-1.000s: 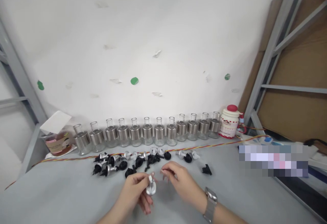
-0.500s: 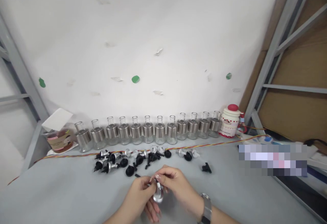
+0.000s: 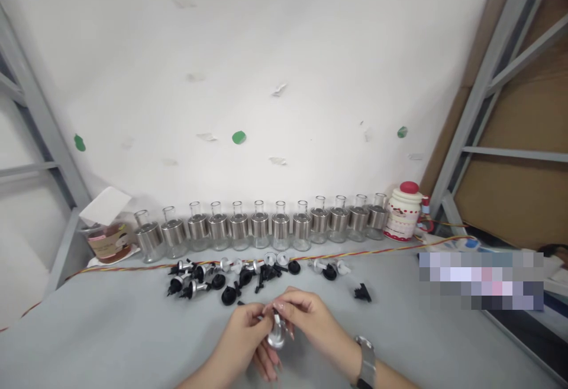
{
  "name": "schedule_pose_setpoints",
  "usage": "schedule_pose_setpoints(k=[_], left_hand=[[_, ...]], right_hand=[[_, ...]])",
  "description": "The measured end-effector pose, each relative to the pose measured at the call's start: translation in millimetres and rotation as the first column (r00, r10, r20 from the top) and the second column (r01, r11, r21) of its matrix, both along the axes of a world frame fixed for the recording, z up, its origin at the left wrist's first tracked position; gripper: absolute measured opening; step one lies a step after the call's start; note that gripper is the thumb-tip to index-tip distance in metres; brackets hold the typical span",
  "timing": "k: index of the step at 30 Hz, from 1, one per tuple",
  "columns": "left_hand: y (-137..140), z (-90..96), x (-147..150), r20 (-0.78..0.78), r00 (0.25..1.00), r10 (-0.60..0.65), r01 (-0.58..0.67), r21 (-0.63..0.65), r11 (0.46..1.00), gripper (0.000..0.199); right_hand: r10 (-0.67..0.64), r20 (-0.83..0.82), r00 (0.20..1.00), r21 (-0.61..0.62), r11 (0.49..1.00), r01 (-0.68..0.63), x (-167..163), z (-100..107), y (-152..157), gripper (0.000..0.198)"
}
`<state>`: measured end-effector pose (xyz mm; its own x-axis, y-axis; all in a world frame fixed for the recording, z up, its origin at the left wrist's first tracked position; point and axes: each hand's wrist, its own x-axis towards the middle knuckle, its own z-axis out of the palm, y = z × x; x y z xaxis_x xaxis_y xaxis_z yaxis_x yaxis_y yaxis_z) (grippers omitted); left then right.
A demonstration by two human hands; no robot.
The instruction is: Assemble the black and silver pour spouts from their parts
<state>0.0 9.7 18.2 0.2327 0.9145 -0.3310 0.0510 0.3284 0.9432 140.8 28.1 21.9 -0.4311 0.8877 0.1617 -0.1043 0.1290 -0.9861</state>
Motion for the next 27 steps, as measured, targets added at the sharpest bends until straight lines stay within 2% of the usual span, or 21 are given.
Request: schedule_pose_setpoints(k=[3, 8, 12, 16, 19, 21, 24, 27], left_hand=[[2.0, -0.2, -1.6, -0.013, 1.0, -0.003, 0.003, -0.001, 1.0, 0.036], [3.7, -1.6, -3.0, -0.025, 1.0, -0.008, 0.009, 0.023, 1.0, 0.037], [6.5, -4.1, -3.5, -0.049, 0.997, 0.052, -0.052, 0.015, 0.999, 0.039], [15.4, -6.8, -9.5, -0.042, 0.988, 0.147, -0.146, 0.043, 0.988, 0.041], [22.4, -7.3, -17.0, -0.02, 0.975, 0.221, -0.219, 0.071, 0.973, 0.041], [25.3, -7.2, -21.6, 0.002, 0.965, 0.263, -0.262, 0.091, 0.961, 0.04], [26.8, -6.6, -25.8, 0.034, 0.953, 0.302, -0.303, 0.124, 0.945, 0.038], [26.3, -5.7, -25.8, 0.049, 0.951, 0.306, -0.31, 0.137, 0.941, 0.037]], right_hand=[[-0.03, 0.046, 0.998, 0.071, 0.997, 0.027, 2.4, 6.0, -5.2, 0.032], [-0.032, 0.164, 0.986, 0.219, 0.976, -0.005, 4.4, 6.6, -10.8, 0.025], [-0.051, 0.132, 0.99, 0.191, 0.981, 0.025, 2.7, -2.3, -4.3, 0.025], [-0.241, 0.108, 0.964, 0.177, 0.959, 0.22, 5.7, -13.1, 10.3, 0.025], [-0.381, 0.215, 0.899, 0.272, 0.908, 0.32, 11.7, -16.5, 17.2, 0.023], [-0.395, 0.298, 0.869, 0.376, 0.885, 0.273, 14.7, -15.0, 17.0, 0.024], [-0.345, 0.422, 0.838, 0.524, 0.847, 0.085, 14.3, -9.8, 11.7, 0.033], [-0.3, 0.536, 0.789, 0.571, 0.817, -0.077, 9.3, -7.1, 7.1, 0.038]])
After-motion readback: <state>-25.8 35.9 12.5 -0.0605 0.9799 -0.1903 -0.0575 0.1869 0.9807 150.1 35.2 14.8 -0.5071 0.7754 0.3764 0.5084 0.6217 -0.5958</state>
